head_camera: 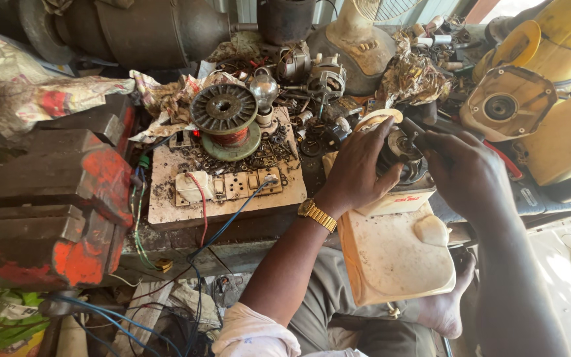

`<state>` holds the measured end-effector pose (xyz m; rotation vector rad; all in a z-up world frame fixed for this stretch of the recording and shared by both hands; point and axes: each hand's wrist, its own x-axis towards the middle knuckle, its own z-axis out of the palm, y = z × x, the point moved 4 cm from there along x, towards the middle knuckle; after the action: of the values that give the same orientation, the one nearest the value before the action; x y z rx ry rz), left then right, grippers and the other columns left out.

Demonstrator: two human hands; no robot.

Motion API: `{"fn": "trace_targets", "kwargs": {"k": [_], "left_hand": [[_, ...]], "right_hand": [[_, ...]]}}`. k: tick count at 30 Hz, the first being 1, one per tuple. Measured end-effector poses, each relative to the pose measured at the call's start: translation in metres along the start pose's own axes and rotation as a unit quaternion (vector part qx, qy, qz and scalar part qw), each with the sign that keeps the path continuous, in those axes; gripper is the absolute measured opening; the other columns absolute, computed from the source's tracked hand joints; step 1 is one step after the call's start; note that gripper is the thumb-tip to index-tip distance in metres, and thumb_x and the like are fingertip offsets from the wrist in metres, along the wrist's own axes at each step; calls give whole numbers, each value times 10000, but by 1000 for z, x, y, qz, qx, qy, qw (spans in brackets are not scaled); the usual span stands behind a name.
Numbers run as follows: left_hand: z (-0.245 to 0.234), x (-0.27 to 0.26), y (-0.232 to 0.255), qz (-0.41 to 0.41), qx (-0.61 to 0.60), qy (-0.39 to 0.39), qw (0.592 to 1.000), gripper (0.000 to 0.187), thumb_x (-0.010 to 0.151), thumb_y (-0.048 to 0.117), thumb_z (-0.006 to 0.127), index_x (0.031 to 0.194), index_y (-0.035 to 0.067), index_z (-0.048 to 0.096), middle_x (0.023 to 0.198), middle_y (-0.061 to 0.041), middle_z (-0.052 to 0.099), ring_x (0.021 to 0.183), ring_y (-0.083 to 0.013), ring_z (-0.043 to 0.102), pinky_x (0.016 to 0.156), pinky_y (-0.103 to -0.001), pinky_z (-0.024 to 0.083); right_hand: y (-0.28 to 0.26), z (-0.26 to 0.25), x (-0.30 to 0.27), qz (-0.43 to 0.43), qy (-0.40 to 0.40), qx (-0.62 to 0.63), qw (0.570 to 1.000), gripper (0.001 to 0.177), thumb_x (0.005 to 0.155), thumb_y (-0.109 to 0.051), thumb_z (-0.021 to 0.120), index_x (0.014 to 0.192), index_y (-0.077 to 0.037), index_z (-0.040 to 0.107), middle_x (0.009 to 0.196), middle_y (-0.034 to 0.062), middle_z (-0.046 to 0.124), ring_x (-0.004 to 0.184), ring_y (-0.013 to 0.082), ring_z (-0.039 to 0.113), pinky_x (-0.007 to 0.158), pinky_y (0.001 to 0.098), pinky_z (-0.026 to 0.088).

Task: The person is repairing a small electric motor or starter assembly. They use a hammer to tap a central component and a screwdriver to adjust internal parts while holding the device steady.

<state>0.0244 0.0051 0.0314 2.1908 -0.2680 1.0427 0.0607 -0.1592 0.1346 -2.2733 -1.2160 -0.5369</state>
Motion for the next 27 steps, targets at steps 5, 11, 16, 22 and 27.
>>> {"fn": "trace_targets", "kwargs": {"k": [5,11,16,22,27], "left_hand": [[0,-2,0,17,-4,20,1000,814,995,393,633,1614,21,258,1457,-202,560,1319,-336,546,1194,-484,382],[-1,0,1,5,-4,4,1000,825,987,389,634,1615,18,249,1431,-194,572,1292,-332,551,1169,-487,390],[1,0,2,17,4,12,1000,814,998,392,629,1608,7,250,1463,-223,546,1345,-348,530,1191,-486,383],[1,0,-1,8,1,3,1000,802,1002,401,612,1604,7,257,1411,-203,572,1290,-329,548,1178,-498,384],[1,0,0,15,6,13,1000,798,995,387,615,1603,13,258,1381,-197,582,1237,-313,566,1131,-480,407]], "right_hand": [[2,1,-3,55,-15,-12,998,281,977,-159,666,1241,-151,761,1228,128,714,1027,336,701,882,436,543],[10,10,10,58,-15,1,998,262,990,-189,683,1230,-106,745,1195,132,721,1020,344,702,886,444,543],[7,7,5,63,-19,-28,997,279,981,-184,681,1245,-132,753,1213,127,721,1018,353,698,874,451,538],[1,-5,-3,24,-20,-8,999,331,961,-164,659,1281,-150,742,1287,119,709,1069,342,696,905,437,535],[11,6,9,77,-34,-19,996,269,972,-180,685,1223,-117,759,1148,136,724,977,355,698,852,454,535]]}}
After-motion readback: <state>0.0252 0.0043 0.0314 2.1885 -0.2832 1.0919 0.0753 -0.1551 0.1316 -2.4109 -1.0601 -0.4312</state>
